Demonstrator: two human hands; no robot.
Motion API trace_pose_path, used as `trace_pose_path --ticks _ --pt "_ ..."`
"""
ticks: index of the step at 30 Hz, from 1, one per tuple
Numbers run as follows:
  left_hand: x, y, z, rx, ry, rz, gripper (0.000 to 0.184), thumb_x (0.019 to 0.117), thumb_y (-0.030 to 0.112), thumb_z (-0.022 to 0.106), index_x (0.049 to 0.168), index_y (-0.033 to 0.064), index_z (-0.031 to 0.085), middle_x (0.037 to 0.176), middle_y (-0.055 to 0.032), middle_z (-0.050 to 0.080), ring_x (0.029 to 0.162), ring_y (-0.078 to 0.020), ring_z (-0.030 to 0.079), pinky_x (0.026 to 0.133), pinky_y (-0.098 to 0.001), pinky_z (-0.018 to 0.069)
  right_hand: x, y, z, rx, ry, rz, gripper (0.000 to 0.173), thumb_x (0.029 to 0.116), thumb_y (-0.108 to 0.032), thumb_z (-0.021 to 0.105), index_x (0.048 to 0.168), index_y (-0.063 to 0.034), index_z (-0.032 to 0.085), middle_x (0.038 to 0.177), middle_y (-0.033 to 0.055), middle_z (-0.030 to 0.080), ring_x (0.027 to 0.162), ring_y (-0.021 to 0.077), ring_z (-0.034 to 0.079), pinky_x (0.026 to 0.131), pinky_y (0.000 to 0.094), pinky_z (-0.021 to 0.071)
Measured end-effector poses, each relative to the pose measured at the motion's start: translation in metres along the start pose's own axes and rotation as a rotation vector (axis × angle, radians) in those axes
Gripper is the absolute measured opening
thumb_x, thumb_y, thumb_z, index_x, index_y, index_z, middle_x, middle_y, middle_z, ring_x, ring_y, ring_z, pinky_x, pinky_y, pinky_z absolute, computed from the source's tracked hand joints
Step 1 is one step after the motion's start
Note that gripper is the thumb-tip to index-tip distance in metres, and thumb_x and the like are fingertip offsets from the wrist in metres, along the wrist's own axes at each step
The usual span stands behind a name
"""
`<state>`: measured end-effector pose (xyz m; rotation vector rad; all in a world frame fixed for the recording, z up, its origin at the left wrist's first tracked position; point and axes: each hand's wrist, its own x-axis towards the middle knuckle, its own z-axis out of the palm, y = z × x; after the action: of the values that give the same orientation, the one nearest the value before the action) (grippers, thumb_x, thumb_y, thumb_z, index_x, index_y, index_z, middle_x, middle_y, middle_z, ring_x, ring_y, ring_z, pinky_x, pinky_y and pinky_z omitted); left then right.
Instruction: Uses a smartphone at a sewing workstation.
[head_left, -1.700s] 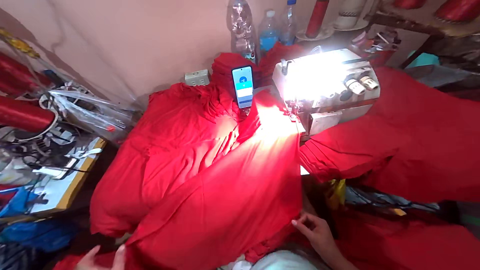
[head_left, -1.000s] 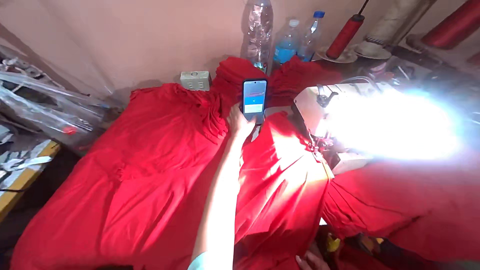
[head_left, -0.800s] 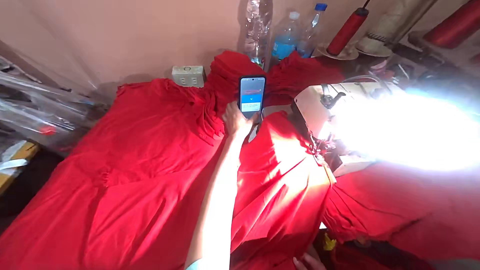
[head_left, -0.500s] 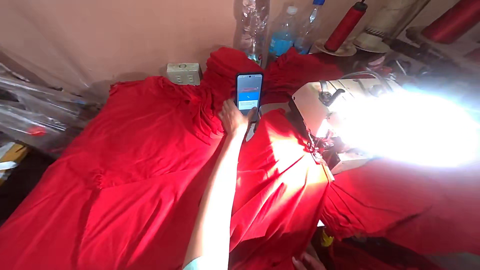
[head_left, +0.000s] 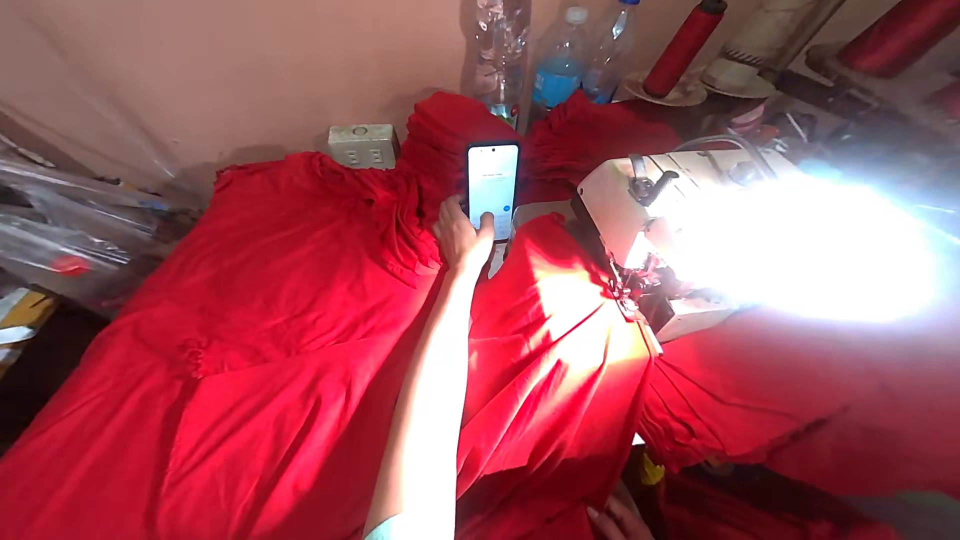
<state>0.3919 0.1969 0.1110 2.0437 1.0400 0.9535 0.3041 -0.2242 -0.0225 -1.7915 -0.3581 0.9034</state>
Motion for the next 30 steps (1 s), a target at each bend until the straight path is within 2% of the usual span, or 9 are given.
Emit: trace_pose_path --ticks 3,8,13,17,19,23,25,27,30 --pt "0.002 -0.006 0.001 -0.164 0.041 0.014 0.04 0.0973 0.012 0.048 0.132 -0.0064 0.054 0.125 -0.0249 0.062 0.117 -0.0359 0.059 0.103 -0.0569 0.0396 0.0 0.005 0.001 0.017 0.005 -0.047 0.012 0.0964 -0.004 0.056 0.09 0.0028 0.065 0.077 -0.0038 0.063 0.073 -0.0028 0.06 0.074 0.02 0.0522" --pt "0.008 -0.012 0.002 -0.454 0.117 -0.019 0.037 0.1033 0.007 0.034 0.126 -0.0115 0.056 0.119 -0.0258 0.063 0.11 -0.0262 0.062 0.098 -0.0403 0.0488 -0.003 0.002 0.002 0.044 0.054 -0.061 0.006 0.0917 -0.001 0.064 0.09 0.0029 0.067 0.079 -0.0039 0.068 0.075 -0.0042 0.064 0.075 0.018 0.0547" --pt "0.009 -0.01 0.001 -0.546 0.128 -0.022 0.03 0.1019 0.009 0.045 0.121 -0.0095 0.058 0.111 -0.0197 0.064 0.101 -0.0179 0.061 0.092 -0.0336 0.0494 -0.004 0.001 0.002 0.056 0.05 -0.072 0.005 0.0901 -0.001 0.066 0.091 0.003 0.068 0.081 -0.003 0.069 0.077 -0.004 0.065 0.077 0.0186 0.0557" --pt "0.011 -0.009 0.0 -0.492 0.089 -0.01 0.031 0.0997 0.016 0.058 0.122 -0.0055 0.061 0.109 -0.0166 0.066 0.098 -0.0163 0.063 0.089 -0.0331 0.0517 -0.003 0.002 0.0 0.013 0.041 -0.089 0.008 0.0912 -0.003 0.065 0.091 0.005 0.067 0.083 -0.0006 0.068 0.079 -0.0023 0.064 0.078 0.0203 0.0547" --pt "0.011 -0.009 0.0 -0.489 0.089 -0.01 0.03 0.1008 0.016 0.057 0.122 -0.0059 0.061 0.111 -0.0175 0.066 0.099 -0.0167 0.063 0.089 -0.0332 0.0513 -0.004 0.001 0.0 0.013 0.042 -0.093 0.008 0.0909 -0.003 0.065 0.09 0.0048 0.067 0.083 -0.0009 0.068 0.079 -0.0028 0.064 0.078 0.0195 0.0547" --pt "0.012 -0.011 -0.001 -0.46 0.028 -0.02 0.034 0.0978 0.011 0.058 0.126 -0.0076 0.059 0.118 -0.0215 0.064 0.105 -0.022 0.063 0.092 -0.0372 0.0508 -0.003 0.002 0.0 0.023 0.044 -0.094 0.007 0.0906 -0.002 0.065 0.088 0.0037 0.067 0.08 -0.0025 0.067 0.077 -0.0038 0.063 0.077 0.0183 0.0543" --pt "0.014 -0.015 -0.003 -0.353 -0.079 -0.038 0.051 0.0873 0.005 0.068 0.134 -0.0063 0.053 0.125 -0.0231 0.062 0.114 -0.0286 0.062 0.097 -0.045 0.0507 -0.003 0.003 0.0 0.033 0.049 -0.095 0.006 0.0905 -0.002 0.066 0.089 0.0035 0.067 0.08 -0.0031 0.068 0.076 -0.0046 0.063 0.076 0.0176 0.0544" --pt "0.013 -0.014 -0.006 -0.164 -0.169 -0.037 0.072 0.077 0.001 0.079 0.141 -0.0037 0.046 0.134 -0.0248 0.058 0.126 -0.0363 0.057 0.106 -0.0556 0.0439 -0.002 0.003 0.0 0.041 0.05 -0.099 0.007 0.0905 -0.003 0.067 0.089 0.004 0.067 0.08 -0.0034 0.068 0.076 -0.005 0.063 0.076 0.0173 0.0542" --pt "0.008 -0.004 -0.011 0.047 -0.216 -0.042 0.086 0.0725 0.005 0.087 0.146 -0.0002 0.042 0.14 -0.0249 0.056 0.133 -0.0405 0.052 0.112 -0.0617 0.0356 -0.001 0.002 -0.001 0.039 0.043 -0.098 0.007 0.0904 -0.002 0.066 0.089 0.0041 0.067 0.081 -0.0023 0.068 0.077 -0.0043 0.063 0.077 0.0178 0.054"
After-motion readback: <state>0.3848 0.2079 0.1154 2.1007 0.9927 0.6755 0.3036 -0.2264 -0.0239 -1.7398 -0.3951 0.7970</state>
